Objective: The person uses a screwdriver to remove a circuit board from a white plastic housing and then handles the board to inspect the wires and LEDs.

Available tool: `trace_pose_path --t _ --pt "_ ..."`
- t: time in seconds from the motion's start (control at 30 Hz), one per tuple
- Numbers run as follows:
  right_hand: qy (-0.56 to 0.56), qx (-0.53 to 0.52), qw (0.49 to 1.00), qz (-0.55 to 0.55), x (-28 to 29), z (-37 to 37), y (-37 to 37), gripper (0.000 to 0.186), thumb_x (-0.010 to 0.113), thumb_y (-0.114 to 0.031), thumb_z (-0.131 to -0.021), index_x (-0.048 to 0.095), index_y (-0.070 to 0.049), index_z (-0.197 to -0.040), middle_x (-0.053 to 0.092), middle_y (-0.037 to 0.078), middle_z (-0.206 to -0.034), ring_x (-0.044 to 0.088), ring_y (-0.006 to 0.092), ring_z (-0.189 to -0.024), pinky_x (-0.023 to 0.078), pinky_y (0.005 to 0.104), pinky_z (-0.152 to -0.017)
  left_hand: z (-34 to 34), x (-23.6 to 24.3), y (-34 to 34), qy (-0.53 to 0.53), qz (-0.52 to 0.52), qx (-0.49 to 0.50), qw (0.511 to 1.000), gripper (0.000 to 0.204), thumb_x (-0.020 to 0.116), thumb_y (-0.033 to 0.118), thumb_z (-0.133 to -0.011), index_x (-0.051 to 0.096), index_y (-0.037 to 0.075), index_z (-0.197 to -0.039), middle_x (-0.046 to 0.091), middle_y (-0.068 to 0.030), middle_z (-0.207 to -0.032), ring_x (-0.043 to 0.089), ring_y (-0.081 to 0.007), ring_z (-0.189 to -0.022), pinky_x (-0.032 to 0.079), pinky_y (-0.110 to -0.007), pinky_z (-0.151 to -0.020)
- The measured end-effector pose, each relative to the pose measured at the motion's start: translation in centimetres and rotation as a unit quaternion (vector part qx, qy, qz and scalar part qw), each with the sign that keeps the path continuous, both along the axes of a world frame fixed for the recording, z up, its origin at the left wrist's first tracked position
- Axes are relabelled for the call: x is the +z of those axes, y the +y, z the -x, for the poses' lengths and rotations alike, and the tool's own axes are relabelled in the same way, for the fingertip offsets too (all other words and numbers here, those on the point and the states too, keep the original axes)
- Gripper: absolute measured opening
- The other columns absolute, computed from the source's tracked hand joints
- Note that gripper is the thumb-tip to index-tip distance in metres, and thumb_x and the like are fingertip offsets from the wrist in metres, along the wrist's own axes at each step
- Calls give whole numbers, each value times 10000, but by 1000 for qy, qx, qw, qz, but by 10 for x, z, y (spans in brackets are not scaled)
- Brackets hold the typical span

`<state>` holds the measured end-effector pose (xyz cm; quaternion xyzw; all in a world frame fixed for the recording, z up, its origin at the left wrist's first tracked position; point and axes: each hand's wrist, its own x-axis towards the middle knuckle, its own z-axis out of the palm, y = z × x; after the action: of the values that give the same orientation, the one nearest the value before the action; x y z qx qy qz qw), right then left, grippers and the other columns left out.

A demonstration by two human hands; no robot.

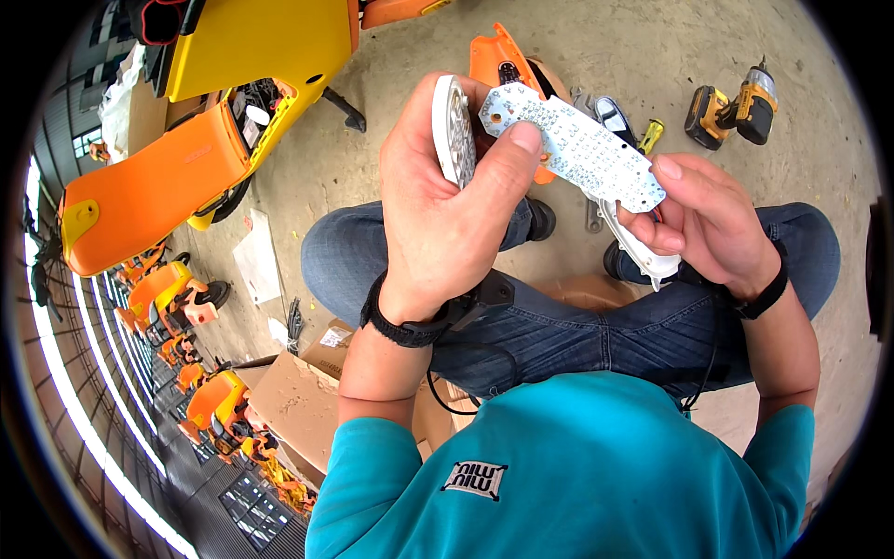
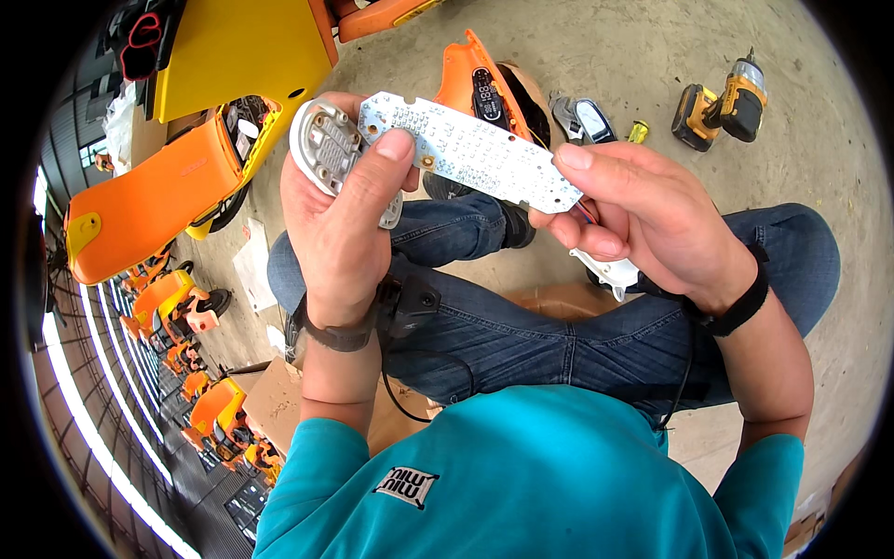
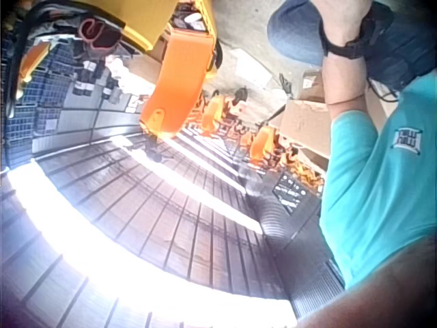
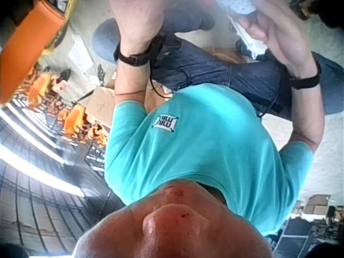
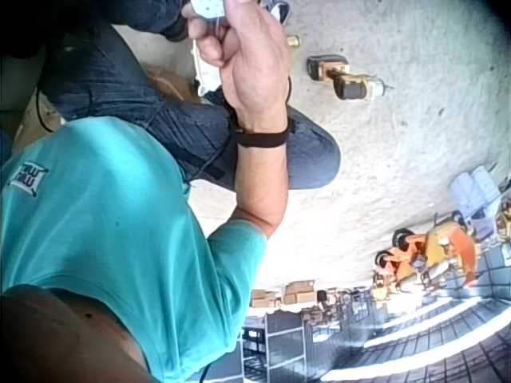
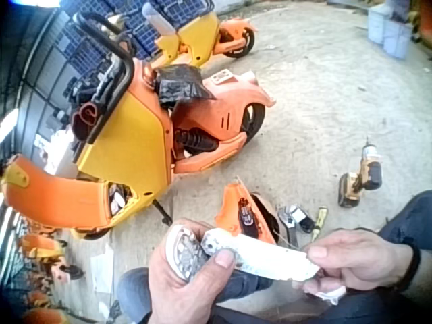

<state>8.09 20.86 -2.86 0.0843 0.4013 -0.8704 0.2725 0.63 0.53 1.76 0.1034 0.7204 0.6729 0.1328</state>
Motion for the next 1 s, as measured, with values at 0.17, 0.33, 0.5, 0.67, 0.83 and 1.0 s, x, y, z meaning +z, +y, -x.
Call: trace_pose_path --t 0.17,0.33,0.5,0.67,0.83,1.0 --pt "0 -2 1000 -1 0 0 0 459 443 -363 -974 628 54 -925 569 26 -673 373 24 -497 309 171 -460 1 -1 -1 1 5 -5 1000 151 650 71 -825 533 9 -895 573 -1 -740 503 -39 -658 419 -205 -576" --pt "1 -3 1000 2 -1 0 -1 460 444 -364 -974 628 55 -925 569 27 -673 371 23 -495 312 170 -459 1 -1 -1 0 5 -5 1000 150 648 69 -826 532 8 -898 575 -2 -740 504 -40 -657 419 -204 -576" --pt "-3 -1 1000 0 -1 0 0 463 447 -370 -973 627 54 -922 570 29 -676 373 23 -496 315 169 -459 0 1 0 -1 -3 -5 1000 147 645 67 -825 533 8 -899 577 -1 -735 505 -39 -649 418 -204 -570" --pt "-2 0 1000 1 -1 0 0 467 449 -378 -972 625 52 -927 572 28 -679 373 21 -496 315 166 -460 1 -2 -5 1 29 -20 999 255 655 95 -820 537 -12 -1019 606 -68 -813 568 -116 -662 457 -238 -609" --pt "-1 1 1000 1 -2 0 0 467 448 -380 -972 623 51 -933 573 24 -682 373 17 -497 316 164 -461 1 -2 -5 2 28 -24 999 254 652 91 -821 538 -12 -1024 608 -69 -818 569 -116 -666 458 -238 -612" --pt "-2 -1 1000 2 -2 0 0 463 446 -373 -974 623 53 -932 575 26 -683 374 18 -497 316 165 -462 1 -1 -5 2 31 -24 999 257 650 90 -822 536 -12 -1028 608 -70 -821 570 -117 -670 459 -239 -613"
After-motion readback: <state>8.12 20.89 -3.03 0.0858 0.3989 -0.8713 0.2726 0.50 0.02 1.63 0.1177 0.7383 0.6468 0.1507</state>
